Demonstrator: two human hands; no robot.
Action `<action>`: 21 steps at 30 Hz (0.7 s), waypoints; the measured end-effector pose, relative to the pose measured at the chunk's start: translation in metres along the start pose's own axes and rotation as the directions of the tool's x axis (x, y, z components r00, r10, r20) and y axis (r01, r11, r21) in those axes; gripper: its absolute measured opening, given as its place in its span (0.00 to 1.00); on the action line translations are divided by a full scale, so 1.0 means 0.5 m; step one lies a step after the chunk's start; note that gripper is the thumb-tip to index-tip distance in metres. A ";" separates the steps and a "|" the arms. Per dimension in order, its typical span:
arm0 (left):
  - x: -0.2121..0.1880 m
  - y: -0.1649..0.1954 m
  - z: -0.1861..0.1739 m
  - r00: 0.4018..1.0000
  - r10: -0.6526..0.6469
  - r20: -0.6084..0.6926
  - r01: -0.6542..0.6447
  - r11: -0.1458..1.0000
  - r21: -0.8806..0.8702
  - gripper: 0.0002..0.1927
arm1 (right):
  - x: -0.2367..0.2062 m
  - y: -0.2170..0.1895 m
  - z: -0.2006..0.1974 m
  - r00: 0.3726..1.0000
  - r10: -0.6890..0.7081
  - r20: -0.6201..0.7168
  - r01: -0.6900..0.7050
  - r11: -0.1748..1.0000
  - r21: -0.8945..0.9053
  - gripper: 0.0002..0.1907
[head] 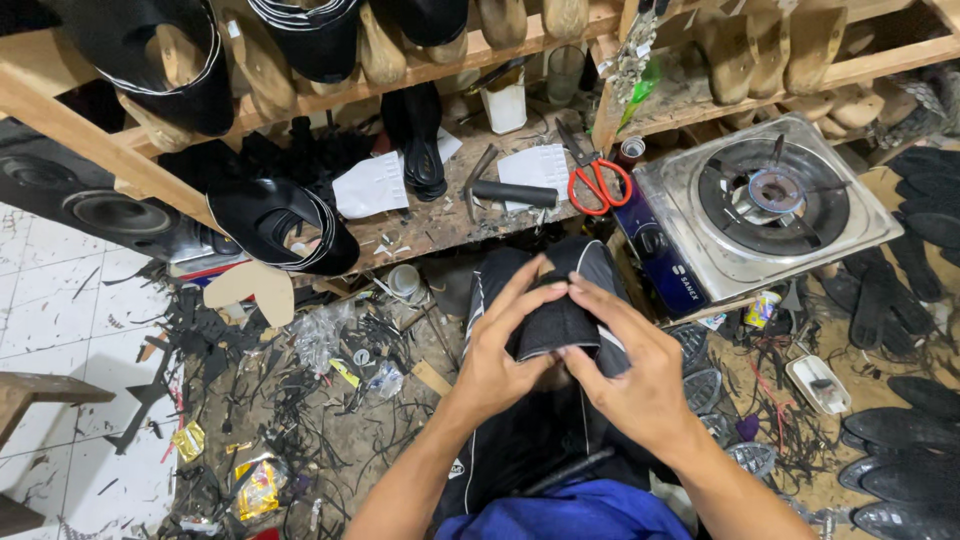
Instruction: The person sits on the floor of a shoe workshop and shapes a black fabric shoe upper over a wooden last. They press and smooth the upper with a heated iron, tap and set the edges with a hammer, and turn the shoe to work different sides, finishing with the sole facing up.
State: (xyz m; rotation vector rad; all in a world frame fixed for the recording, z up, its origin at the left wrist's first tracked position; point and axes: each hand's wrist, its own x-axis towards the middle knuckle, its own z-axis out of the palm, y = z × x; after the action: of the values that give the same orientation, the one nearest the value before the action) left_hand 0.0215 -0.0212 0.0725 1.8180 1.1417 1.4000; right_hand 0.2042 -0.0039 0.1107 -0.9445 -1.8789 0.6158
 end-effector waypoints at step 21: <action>-0.007 -0.055 0.003 0.987 0.147 0.059 -0.145 0.989 -0.037 0.42 | -0.061 0.062 0.015 0.994 -0.082 0.074 0.075 0.993 0.088 0.33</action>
State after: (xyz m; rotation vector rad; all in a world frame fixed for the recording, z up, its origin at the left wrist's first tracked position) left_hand 0.0146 -0.0112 0.0473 1.9411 0.9655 1.4245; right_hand 0.2174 -0.0108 0.0693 -0.7982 -1.9331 0.6877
